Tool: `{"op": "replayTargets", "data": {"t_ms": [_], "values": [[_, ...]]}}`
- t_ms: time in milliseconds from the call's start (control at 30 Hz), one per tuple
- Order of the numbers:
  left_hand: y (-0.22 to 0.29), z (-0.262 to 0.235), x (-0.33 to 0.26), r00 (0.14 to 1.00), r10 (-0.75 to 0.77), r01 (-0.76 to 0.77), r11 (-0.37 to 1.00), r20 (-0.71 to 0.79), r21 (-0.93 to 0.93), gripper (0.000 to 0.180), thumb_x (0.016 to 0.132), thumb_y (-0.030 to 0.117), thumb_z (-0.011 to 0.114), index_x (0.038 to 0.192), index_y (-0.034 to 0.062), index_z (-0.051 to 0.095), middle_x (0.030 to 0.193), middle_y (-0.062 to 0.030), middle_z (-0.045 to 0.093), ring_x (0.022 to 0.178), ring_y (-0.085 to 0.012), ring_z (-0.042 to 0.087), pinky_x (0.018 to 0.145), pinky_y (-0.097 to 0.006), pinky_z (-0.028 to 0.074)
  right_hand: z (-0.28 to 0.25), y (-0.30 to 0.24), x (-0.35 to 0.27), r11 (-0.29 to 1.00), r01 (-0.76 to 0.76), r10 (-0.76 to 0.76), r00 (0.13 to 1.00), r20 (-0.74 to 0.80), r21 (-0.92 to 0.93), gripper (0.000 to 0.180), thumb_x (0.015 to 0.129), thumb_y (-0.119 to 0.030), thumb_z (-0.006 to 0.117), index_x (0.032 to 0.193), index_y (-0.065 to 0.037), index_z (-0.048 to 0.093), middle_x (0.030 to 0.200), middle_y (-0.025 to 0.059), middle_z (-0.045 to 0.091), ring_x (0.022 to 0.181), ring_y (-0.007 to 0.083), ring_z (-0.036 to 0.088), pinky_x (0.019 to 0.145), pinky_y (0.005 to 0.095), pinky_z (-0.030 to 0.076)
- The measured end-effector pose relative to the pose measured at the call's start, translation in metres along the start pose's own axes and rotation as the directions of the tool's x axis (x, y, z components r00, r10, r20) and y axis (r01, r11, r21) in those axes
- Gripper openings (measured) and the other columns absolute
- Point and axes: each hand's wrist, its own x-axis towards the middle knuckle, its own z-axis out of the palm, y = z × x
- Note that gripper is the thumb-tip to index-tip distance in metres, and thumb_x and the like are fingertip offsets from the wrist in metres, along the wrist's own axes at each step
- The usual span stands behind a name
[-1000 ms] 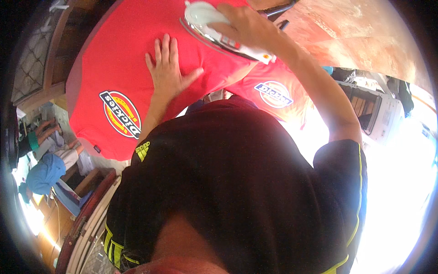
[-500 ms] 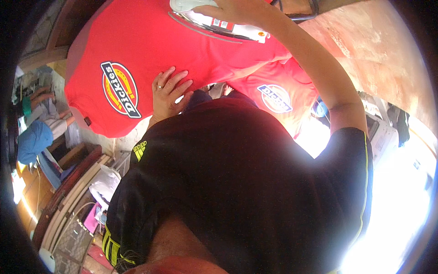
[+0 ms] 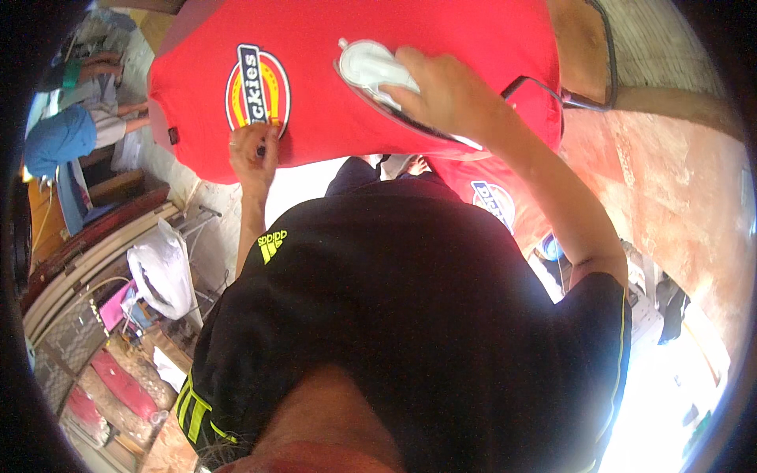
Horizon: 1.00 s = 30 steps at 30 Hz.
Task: The person irons a red Dickies t-shirt on a pink ironing board. They repeatedly smooth the fabric, flip the shirt to iron different sections, and use a white electric iron to press the garment.
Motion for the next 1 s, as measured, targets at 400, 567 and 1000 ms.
{"op": "replayTargets", "data": {"t_ms": [400, 567, 1000], "values": [[-0.089, -0.023, -0.002, 0.945, -0.171, 0.247, 0.932, -0.279, 0.266, 0.036, 0.086, 0.029, 0.071, 0.115, 0.0077, 0.065, 0.121, -0.0149, 0.056, 0.112, -0.0360, 0.051, 0.092, -0.048, 0.043, 0.024, -0.044, 0.008, 0.986, 0.168, -0.168, 0.975, 0.147, 0.011, 0.045, 0.089, -0.028, 0.066, 0.124, -0.002, 0.053, 0.106, 0.0260, 0.065, 0.097, 0.0418, 0.064, 0.080, 0.0480, 0.052], [-0.096, -0.038, 0.011, 0.938, -0.218, 0.283, 0.930, -0.268, 0.235, 0.027, 0.087, 0.026, 0.071, 0.106, 0.0077, 0.068, 0.109, -0.0127, 0.060, 0.101, -0.0317, 0.057, 0.082, -0.042, 0.045, 0.017, -0.041, 0.044, 0.995, -0.043, 0.042, 0.999, -0.023, -0.087, 0.036, 0.093, -0.030, 0.064, 0.111, -0.001, 0.053, 0.083, 0.0277, 0.064, 0.079, 0.0459, 0.065, 0.067, 0.0505, 0.051], [-0.198, -0.039, 0.137, 0.889, -0.154, 0.360, 0.817, -0.430, 0.451, 0.044, 0.087, 0.042, 0.064, 0.120, 0.0121, 0.061, 0.130, -0.0166, 0.051, 0.122, -0.0375, 0.044, 0.097, -0.058, 0.034, -0.005, -0.058, 0.247, 0.960, 0.221, -0.219, 0.975, 0.034, -0.172, 0.039, 0.094, -0.033, 0.061, 0.108, 0.003, 0.059, 0.088, 0.0291, 0.066, 0.083, 0.0461, 0.066, 0.072, 0.0490, 0.051]]}}
